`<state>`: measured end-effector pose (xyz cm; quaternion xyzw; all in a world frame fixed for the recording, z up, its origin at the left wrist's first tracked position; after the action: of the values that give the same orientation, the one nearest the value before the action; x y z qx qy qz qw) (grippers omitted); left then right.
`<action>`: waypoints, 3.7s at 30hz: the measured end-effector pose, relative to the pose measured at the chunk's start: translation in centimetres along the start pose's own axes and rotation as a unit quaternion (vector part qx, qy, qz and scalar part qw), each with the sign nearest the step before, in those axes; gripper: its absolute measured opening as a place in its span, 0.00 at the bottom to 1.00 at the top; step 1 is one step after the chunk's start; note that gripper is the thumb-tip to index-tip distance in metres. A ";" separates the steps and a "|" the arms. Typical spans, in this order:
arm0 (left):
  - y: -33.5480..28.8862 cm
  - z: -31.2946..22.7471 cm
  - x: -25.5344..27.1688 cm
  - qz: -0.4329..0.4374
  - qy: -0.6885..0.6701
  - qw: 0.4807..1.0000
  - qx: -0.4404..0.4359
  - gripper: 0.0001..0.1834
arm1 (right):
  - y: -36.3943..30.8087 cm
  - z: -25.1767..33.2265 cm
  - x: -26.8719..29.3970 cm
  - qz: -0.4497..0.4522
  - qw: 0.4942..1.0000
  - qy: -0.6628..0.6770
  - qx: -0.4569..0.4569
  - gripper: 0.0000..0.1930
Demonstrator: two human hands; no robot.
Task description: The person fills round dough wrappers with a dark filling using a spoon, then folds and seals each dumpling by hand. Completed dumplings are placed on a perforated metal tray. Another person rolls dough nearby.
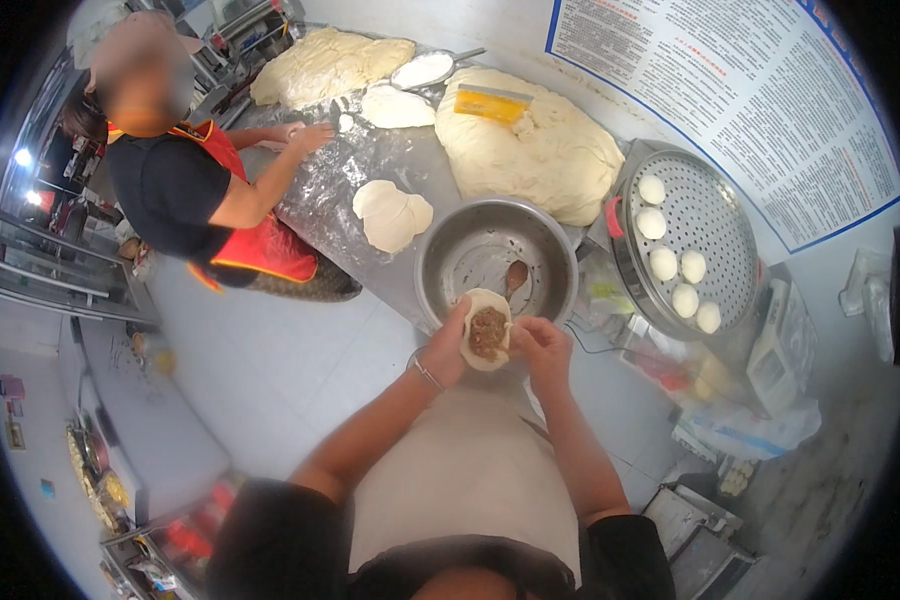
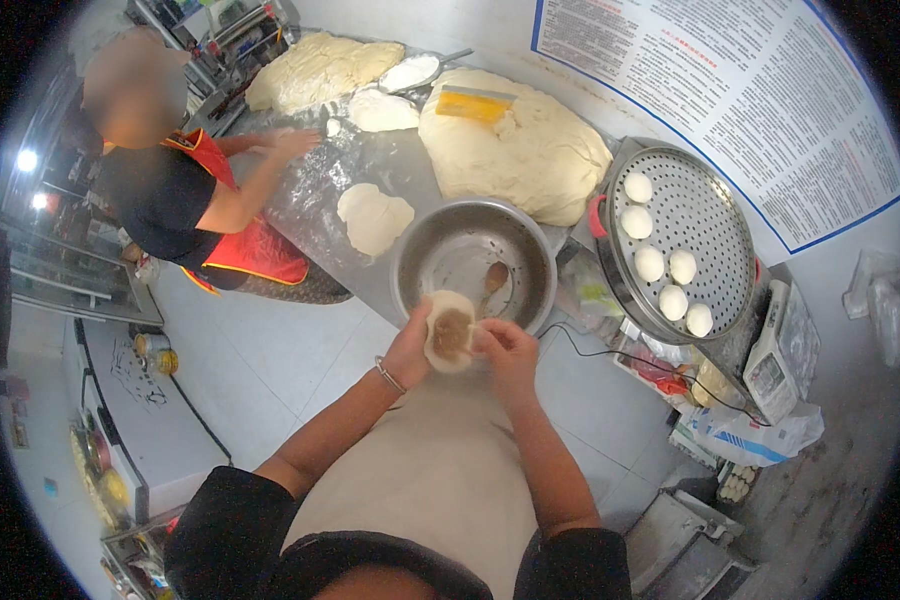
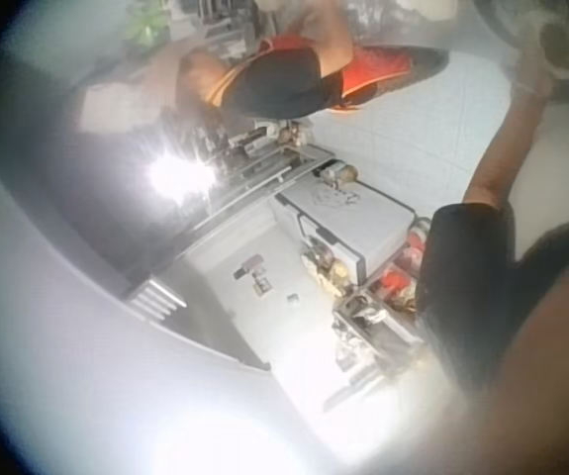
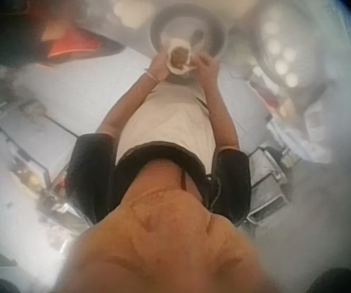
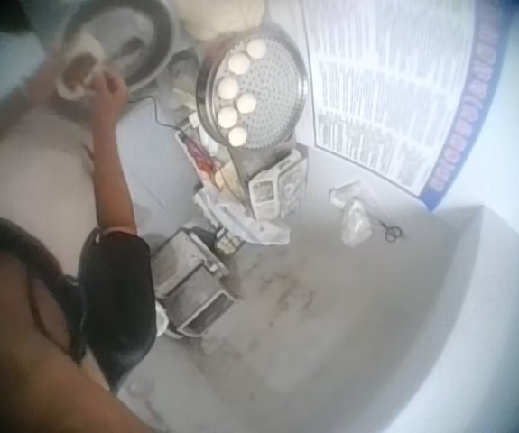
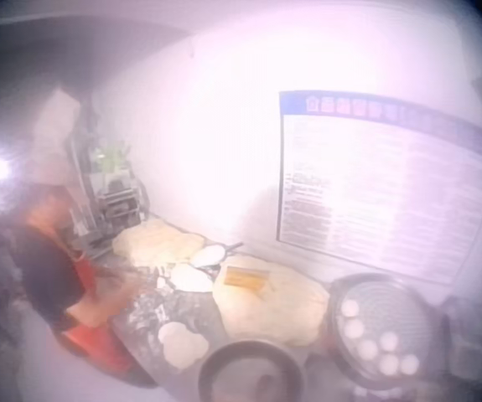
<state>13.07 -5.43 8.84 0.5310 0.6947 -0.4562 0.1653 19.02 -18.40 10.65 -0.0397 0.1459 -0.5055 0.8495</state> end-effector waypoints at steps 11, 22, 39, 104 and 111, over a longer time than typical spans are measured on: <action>-0.4 0.7 -0.9 0.056 0.036 0.997 0.037 0.27 | 1.1 -0.7 -0.2 0.081 0.996 -0.004 -0.043 0.07; -0.4 0.7 0.0 0.073 0.078 0.993 0.055 0.21 | 1.5 0.7 -0.4 0.088 0.990 -0.104 0.031 0.10; -0.2 0.3 1.2 0.111 -0.113 0.987 -0.006 0.23 | 1.6 -0.9 -1.1 0.071 0.984 -0.134 0.099 0.10; 0.1 -0.1 3.2 0.012 0.247 0.963 -0.107 0.20 | 1.6 -5.6 -2.0 0.061 0.995 0.013 -0.084 0.08; 0.1 -0.7 3.3 -0.013 0.348 0.928 -0.132 0.19 | 1.7 -2.7 -2.7 0.071 0.991 -0.114 0.019 0.08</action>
<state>12.09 -2.89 6.82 0.6209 0.7693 -0.1487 -0.0241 18.48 -15.04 8.30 -0.0700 0.0409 -0.4386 0.8950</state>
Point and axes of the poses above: each hand's wrist, its own y-axis towards the middle knuckle, its own x-axis out of the back of the hand, z = x × y, the point moved 8 cm from there along y, towards the middle knuckle, and after that the axes turned 4 degrees about z, right-handed, at the moved point
